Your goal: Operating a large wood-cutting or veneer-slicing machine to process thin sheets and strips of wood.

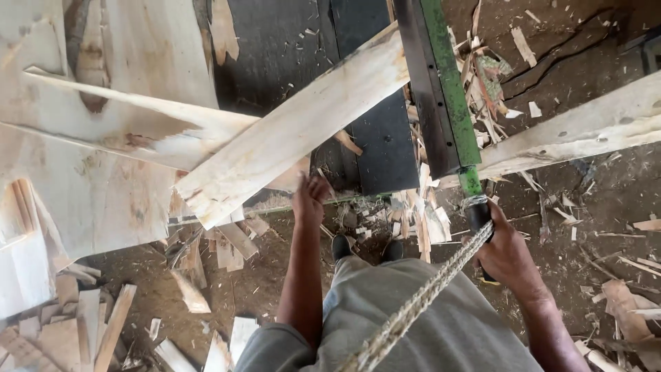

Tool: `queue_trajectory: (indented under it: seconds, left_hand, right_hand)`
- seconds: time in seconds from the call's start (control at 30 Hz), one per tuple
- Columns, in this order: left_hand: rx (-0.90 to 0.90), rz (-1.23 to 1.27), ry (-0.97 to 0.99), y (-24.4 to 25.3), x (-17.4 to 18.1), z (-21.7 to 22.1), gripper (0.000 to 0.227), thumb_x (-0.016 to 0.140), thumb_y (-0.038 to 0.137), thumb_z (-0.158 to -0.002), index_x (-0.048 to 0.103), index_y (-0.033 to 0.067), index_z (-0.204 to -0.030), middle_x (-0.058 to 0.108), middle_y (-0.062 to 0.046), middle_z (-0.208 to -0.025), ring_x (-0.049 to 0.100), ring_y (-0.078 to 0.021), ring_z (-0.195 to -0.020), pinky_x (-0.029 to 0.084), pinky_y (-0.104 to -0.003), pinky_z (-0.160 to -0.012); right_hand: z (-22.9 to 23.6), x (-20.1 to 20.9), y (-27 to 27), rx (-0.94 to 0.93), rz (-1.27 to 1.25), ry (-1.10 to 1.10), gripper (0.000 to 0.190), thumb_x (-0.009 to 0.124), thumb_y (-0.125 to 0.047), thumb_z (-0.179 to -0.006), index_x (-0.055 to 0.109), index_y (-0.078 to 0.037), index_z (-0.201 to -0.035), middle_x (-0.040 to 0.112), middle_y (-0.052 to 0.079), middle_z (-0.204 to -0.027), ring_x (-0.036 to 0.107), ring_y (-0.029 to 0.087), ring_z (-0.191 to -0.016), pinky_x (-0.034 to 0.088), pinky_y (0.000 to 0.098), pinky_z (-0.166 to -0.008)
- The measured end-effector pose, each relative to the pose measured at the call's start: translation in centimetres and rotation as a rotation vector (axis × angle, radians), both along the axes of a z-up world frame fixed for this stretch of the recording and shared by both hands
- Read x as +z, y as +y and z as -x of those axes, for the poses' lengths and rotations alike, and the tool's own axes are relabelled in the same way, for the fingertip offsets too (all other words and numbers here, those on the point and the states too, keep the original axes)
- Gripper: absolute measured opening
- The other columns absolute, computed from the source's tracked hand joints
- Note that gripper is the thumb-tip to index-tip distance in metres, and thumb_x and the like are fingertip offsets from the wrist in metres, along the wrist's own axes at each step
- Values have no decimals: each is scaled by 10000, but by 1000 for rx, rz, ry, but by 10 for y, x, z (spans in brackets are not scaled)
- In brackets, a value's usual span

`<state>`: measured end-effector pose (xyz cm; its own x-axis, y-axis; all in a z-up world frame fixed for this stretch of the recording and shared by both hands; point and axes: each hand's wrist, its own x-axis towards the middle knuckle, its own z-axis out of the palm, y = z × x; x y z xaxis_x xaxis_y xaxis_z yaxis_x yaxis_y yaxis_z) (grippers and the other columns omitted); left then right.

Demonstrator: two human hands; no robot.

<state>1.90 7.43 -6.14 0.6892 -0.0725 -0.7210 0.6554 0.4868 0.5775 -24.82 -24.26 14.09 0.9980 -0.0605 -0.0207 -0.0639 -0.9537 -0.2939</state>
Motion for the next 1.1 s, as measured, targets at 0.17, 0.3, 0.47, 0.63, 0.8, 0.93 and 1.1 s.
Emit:
queue_trajectory:
  seconds: [0.17,0.3,0.47,0.63,0.8,0.93,1.1]
  left_hand:
    - [421,199,-139,-9,1,-53,546,663,292,-1034,468,-87,-1376,633,-271,-1290,702,-349,-1111,681,-390,-864]
    - [671,-43,-231,-20,16,-94,515,713,132,-880,530,6,-1344,675,-249,-1210,727,-356,-1039,654,-406,-779]
    - [535,-155,-337,34,103,-114,435,765,106,-875,619,-110,-1223,703,-306,-1174,752,-436,-1019,662,-466,-763]
    - [449,-131,-453,57,95,-139,414,745,13,-805,608,-71,-1186,687,-292,-1123,735,-488,-994,655,-556,-744]
    - [448,-166,-276,50,75,-150,446,728,-1,-873,511,-53,-1259,670,-289,-1161,719,-483,-1052,639,-564,-837]
    - [462,-141,-292,54,46,-169,424,709,20,-864,589,-74,-1260,707,-299,-1124,753,-475,-1015,636,-562,-804]
    - [287,-42,-266,69,37,-165,437,668,81,-915,549,-17,-1324,685,-226,-1158,713,-404,-1024,657,-550,-842]
  right_hand:
    - [-8,16,11,-120,-79,94,512,674,-133,-897,517,10,-1362,598,244,-1166,734,215,-655,632,279,-475]
    - [-10,35,11,-464,-512,330,403,614,-161,-988,510,-69,-1366,678,158,-897,696,193,-552,576,307,-442]
    - [-6,64,-4,-527,-736,363,413,606,-150,-1020,535,-125,-1426,626,206,-806,605,236,-565,547,377,-430]
    - [-16,130,-6,-426,-583,294,555,724,-150,-890,527,-107,-1408,675,170,-1124,667,204,-963,597,411,-773]
    - [-18,123,8,23,-1074,-106,546,771,-204,-965,505,-191,-1441,566,142,-1477,595,221,-1332,601,405,-1040]
    - [-2,-83,-2,-569,-608,187,462,710,-129,-922,559,-126,-1359,730,163,-1196,749,269,-1020,651,331,-809]
    - [7,-207,-12,-610,-494,224,481,552,-11,-952,472,-55,-1424,671,187,-1049,670,218,-625,570,317,-401]
